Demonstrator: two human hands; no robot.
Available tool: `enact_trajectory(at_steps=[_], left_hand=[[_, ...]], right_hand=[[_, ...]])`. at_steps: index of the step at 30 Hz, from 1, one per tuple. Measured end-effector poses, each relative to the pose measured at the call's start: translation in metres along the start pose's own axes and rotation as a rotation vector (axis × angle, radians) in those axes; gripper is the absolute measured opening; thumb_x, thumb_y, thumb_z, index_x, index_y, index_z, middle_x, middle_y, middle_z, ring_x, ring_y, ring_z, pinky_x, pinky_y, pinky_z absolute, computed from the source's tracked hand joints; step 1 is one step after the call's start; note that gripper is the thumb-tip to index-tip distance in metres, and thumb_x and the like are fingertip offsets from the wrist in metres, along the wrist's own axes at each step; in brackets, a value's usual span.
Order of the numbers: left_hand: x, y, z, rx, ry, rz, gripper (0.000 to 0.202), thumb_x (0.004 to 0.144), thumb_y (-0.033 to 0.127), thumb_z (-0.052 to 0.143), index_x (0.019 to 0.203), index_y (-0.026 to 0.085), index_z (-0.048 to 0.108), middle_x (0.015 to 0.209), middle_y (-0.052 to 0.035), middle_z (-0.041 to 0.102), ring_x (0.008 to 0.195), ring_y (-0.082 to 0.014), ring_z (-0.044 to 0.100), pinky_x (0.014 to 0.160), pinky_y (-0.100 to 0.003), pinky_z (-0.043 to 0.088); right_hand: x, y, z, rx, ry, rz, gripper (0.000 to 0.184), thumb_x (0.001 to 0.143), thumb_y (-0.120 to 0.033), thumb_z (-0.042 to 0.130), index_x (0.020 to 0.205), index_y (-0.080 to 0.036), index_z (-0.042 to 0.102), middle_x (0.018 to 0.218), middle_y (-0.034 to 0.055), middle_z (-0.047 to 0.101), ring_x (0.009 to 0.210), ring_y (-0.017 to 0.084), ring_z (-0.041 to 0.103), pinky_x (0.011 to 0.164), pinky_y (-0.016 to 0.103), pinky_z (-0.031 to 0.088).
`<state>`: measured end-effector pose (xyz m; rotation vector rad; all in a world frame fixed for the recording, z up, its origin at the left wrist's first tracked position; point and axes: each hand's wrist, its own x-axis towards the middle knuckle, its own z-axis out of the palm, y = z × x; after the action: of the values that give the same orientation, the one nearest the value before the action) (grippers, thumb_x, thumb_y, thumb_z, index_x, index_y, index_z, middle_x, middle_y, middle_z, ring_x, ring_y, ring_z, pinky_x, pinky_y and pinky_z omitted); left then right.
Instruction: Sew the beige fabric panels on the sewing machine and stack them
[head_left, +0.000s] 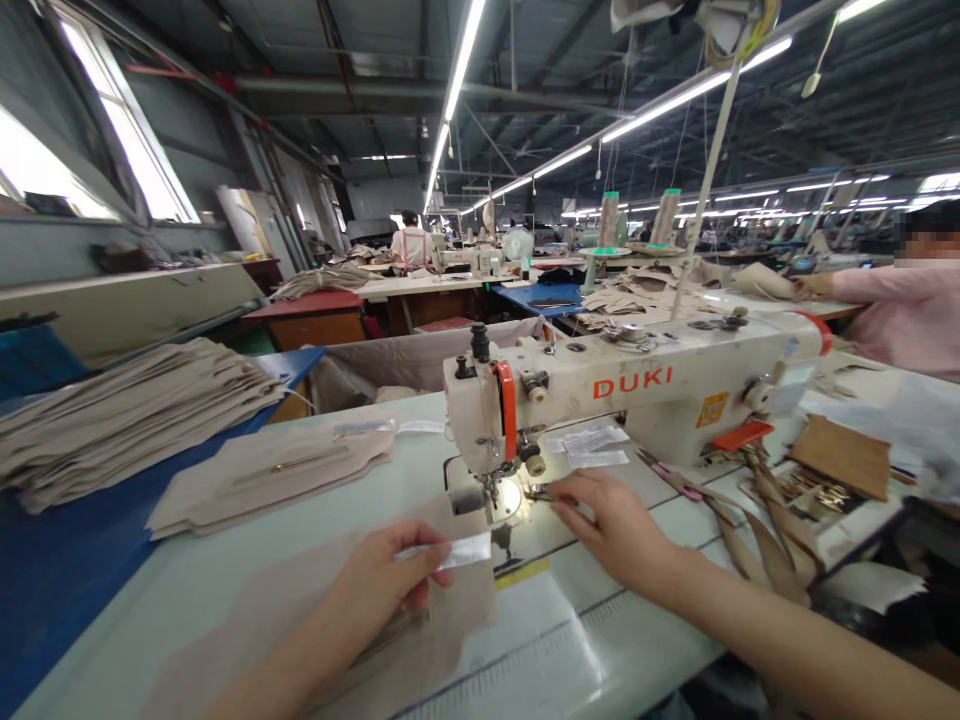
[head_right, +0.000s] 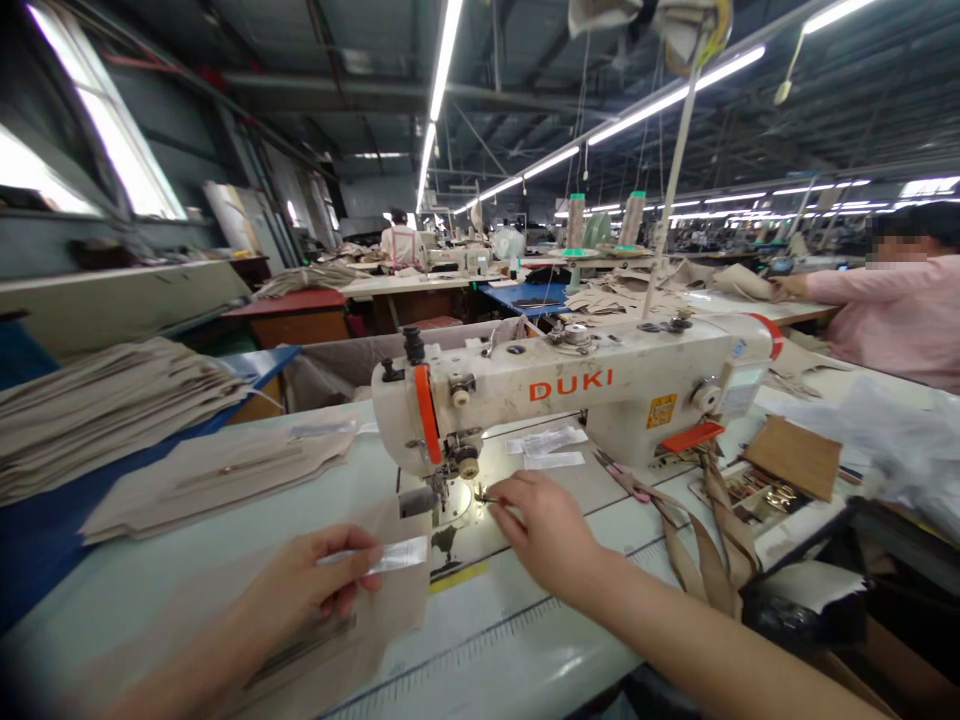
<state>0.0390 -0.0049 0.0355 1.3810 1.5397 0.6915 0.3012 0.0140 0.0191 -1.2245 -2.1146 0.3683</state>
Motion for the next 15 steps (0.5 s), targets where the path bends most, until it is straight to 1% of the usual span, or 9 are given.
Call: enact_trajectory(at_steps=[2, 4, 7, 9, 10, 11, 12, 14, 15], left_hand=[[-0.002, 0.000, 0.002, -0.019, -0.012, -0.007, 0.041, 0.055, 0.057, 0.063, 0.067, 0.018, 0.061, 0.055, -0.0015, 0.064, 0.041, -0.0119, 0.048, 0.045, -0.024, 0.030], [-0.004, 0.000, 0.003, -0.023, -0.019, -0.011, 0.042, 0.055, 0.057, 0.065, 0.068, 0.017, 0.062, 0.056, -0.0021, 0.065, 0.041, -0.0118, 0.048, 0.044, -0.024, 0.030], [-0.009, -0.004, -0.001, 0.032, -0.017, -0.011, 0.043, 0.062, 0.057, 0.062, 0.075, 0.017, 0.065, 0.059, -0.0026, 0.067, 0.044, -0.0142, 0.053, 0.045, -0.025, 0.035], [-0.013, -0.009, -0.005, 0.167, 0.063, 0.068, 0.040, 0.069, 0.054, 0.059, 0.084, 0.018, 0.068, 0.068, -0.0040, 0.071, 0.053, -0.0182, 0.061, 0.050, -0.028, 0.044], [-0.014, -0.013, -0.007, 0.268, 0.138, 0.175, 0.039, 0.072, 0.051, 0.059, 0.091, 0.019, 0.068, 0.079, -0.0053, 0.074, 0.063, -0.0210, 0.066, 0.057, -0.030, 0.049], [-0.015, -0.017, -0.007, 0.388, 0.218, 0.334, 0.036, 0.074, 0.047, 0.059, 0.097, 0.020, 0.069, 0.092, -0.0063, 0.074, 0.076, -0.0235, 0.068, 0.067, -0.033, 0.052], [-0.016, -0.021, -0.007, 0.521, 0.287, 0.532, 0.034, 0.076, 0.042, 0.060, 0.103, 0.022, 0.068, 0.105, -0.0064, 0.073, 0.090, -0.0250, 0.067, 0.078, -0.035, 0.052], [-0.016, -0.028, -0.003, 0.763, 0.383, 0.940, 0.029, 0.082, 0.030, 0.059, 0.110, 0.026, 0.066, 0.118, -0.0043, 0.069, 0.108, -0.0242, 0.062, 0.099, -0.039, 0.043], [-0.015, -0.030, 0.001, 0.851, 0.407, 1.093, 0.026, 0.086, 0.024, 0.055, 0.110, 0.026, 0.066, 0.116, -0.0035, 0.069, 0.110, -0.0226, 0.060, 0.105, -0.041, 0.037]], right_hand=[[0.005, -0.022, 0.020, 0.232, -0.090, 0.094, 0.017, 0.086, -0.024, 0.056, 0.094, -0.019, 0.071, 0.085, 0.0046, 0.069, 0.076, 0.017, 0.061, 0.070, 0.027, 0.046], [0.012, -0.034, 0.041, 0.442, -0.171, 0.212, 0.010, 0.081, -0.023, 0.062, 0.083, -0.018, 0.071, 0.074, 0.0016, 0.068, 0.066, 0.014, 0.058, 0.060, 0.023, 0.043], [0.021, -0.036, 0.064, 0.719, -0.296, 0.412, 0.010, 0.077, -0.025, 0.066, 0.072, -0.017, 0.067, 0.059, -0.0026, 0.061, 0.056, 0.011, 0.055, 0.055, 0.021, 0.042], [0.025, -0.033, 0.072, 0.859, -0.359, 0.504, 0.017, 0.075, -0.032, 0.070, 0.070, -0.017, 0.065, 0.056, -0.0040, 0.059, 0.053, 0.010, 0.056, 0.056, 0.022, 0.045], [0.026, -0.031, 0.073, 0.908, -0.382, 0.531, 0.021, 0.073, -0.036, 0.073, 0.070, -0.017, 0.064, 0.056, -0.0041, 0.059, 0.052, 0.010, 0.056, 0.056, 0.022, 0.046], [0.027, -0.030, 0.074, 0.945, -0.401, 0.552, 0.025, 0.071, -0.039, 0.075, 0.070, -0.017, 0.063, 0.056, -0.0038, 0.060, 0.052, 0.010, 0.056, 0.056, 0.022, 0.047], [0.028, -0.029, 0.073, 0.970, -0.414, 0.570, 0.028, 0.069, -0.041, 0.077, 0.070, -0.016, 0.063, 0.057, -0.0035, 0.061, 0.052, 0.009, 0.056, 0.056, 0.023, 0.047], [0.029, -0.030, 0.069, 1.005, -0.442, 0.596, 0.033, 0.065, -0.044, 0.079, 0.069, -0.016, 0.062, 0.059, -0.0026, 0.062, 0.052, 0.009, 0.056, 0.057, 0.023, 0.048], [0.029, -0.030, 0.068, 1.021, -0.461, 0.602, 0.035, 0.064, -0.045, 0.080, 0.069, -0.015, 0.061, 0.060, -0.0023, 0.063, 0.052, 0.009, 0.056, 0.058, 0.023, 0.048]])
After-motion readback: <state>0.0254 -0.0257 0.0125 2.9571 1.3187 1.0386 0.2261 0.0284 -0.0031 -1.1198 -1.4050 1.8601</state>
